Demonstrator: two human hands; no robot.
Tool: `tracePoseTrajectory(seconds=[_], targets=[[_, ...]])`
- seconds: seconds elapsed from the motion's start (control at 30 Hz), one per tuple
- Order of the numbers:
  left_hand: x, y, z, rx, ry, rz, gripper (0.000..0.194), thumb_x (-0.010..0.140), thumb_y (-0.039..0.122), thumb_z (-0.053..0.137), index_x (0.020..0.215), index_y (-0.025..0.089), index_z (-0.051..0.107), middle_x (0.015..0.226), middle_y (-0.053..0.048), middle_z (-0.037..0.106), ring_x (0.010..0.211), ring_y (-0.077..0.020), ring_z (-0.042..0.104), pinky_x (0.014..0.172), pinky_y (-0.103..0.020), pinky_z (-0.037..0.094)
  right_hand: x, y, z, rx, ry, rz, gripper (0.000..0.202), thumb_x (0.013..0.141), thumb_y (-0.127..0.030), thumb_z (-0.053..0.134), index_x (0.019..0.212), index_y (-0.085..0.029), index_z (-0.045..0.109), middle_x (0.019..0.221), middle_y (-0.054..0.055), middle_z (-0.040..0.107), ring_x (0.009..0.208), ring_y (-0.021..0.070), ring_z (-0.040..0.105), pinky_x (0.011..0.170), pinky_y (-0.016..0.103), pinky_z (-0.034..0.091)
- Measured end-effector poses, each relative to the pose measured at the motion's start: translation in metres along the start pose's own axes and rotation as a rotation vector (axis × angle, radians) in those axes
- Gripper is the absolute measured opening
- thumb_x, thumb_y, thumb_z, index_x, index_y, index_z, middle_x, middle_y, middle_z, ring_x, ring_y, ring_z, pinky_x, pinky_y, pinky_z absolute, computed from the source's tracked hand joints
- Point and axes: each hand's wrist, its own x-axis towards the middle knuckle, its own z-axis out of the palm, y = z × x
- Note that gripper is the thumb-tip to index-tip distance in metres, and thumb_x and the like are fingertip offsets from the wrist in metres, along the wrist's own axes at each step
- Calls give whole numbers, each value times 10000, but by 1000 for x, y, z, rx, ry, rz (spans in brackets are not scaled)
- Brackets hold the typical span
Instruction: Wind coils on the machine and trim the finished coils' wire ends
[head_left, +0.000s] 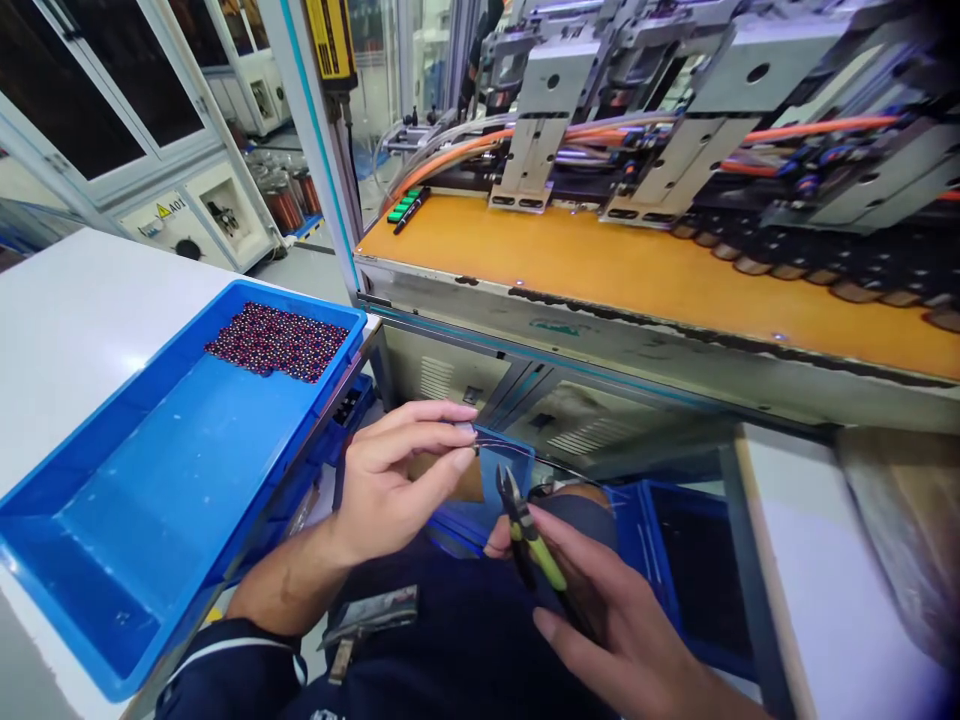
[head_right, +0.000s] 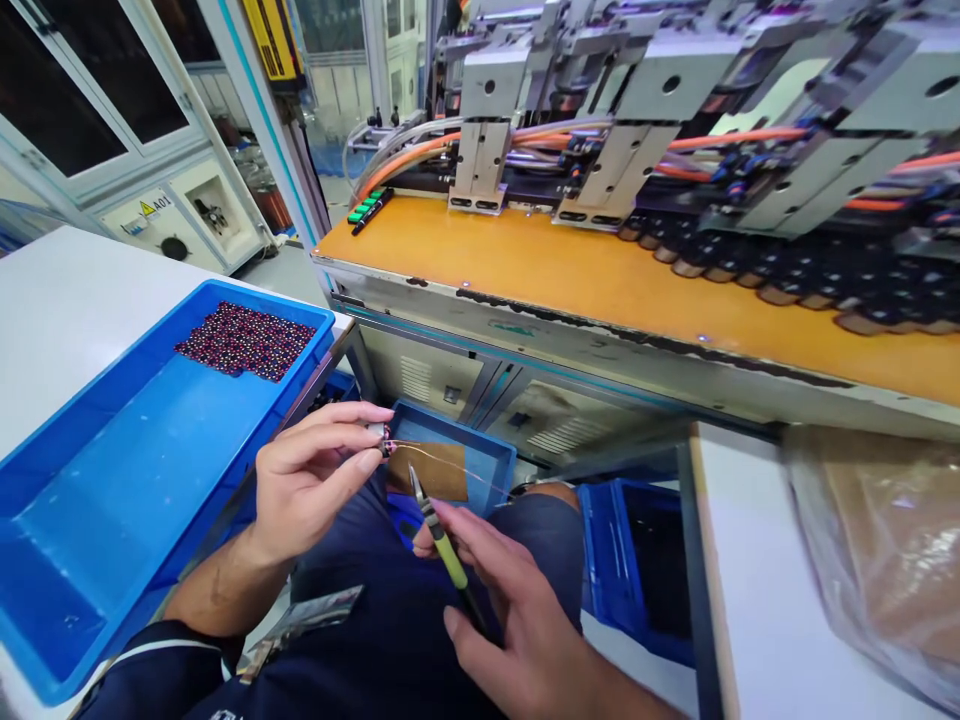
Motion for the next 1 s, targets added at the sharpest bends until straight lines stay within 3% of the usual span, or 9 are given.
tracePoseTrajectory(seconds=[0.17, 0.5, 0.83, 1.0], targets=[[-2, 5, -1, 25, -8, 24, 255, 787, 41, 703, 989, 192, 738, 1092, -94, 736, 994, -190, 702, 876, -344, 584, 14, -4, -2, 117, -11, -32, 678, 857, -106, 536, 1486, -299, 374, 1191, 112, 631, 1060, 215, 659, 976, 405, 538], [-3, 6, -1, 18, -11, 30, 234, 781, 45, 707, 968, 182, 741, 1068, -91, 745, 975, -187, 709, 874, -338, 588, 21, -11, 1, 256, 1, -41, 652, 877, -79, 523, 1460, -344, 405, 1058, 69, 630, 853, 151, 651, 812, 305, 590], [-4, 6, -1, 18, -6, 35, 247, 773, 25, 708, 968, 174, 740, 1070, -99, 741, 973, -182, 708, 875, -330, 584, 12, -7, 4, 255, -13, 16, 695, 852, -42, 500, 1470, -341, 393, 1119, 67, 618, 928, 155, 649, 897, 306, 557], [-4, 6, -2, 22, -15, 32, 242, 780, 35, 704, 970, 181, 739, 1070, -97, 742, 977, -185, 708, 873, -336, 590, 15, -11, 3, 293, -10, 7, 705, 852, -27, 504, 1468, -352, 396, 1107, 60, 614, 895, 139, 633, 864, 271, 556]])
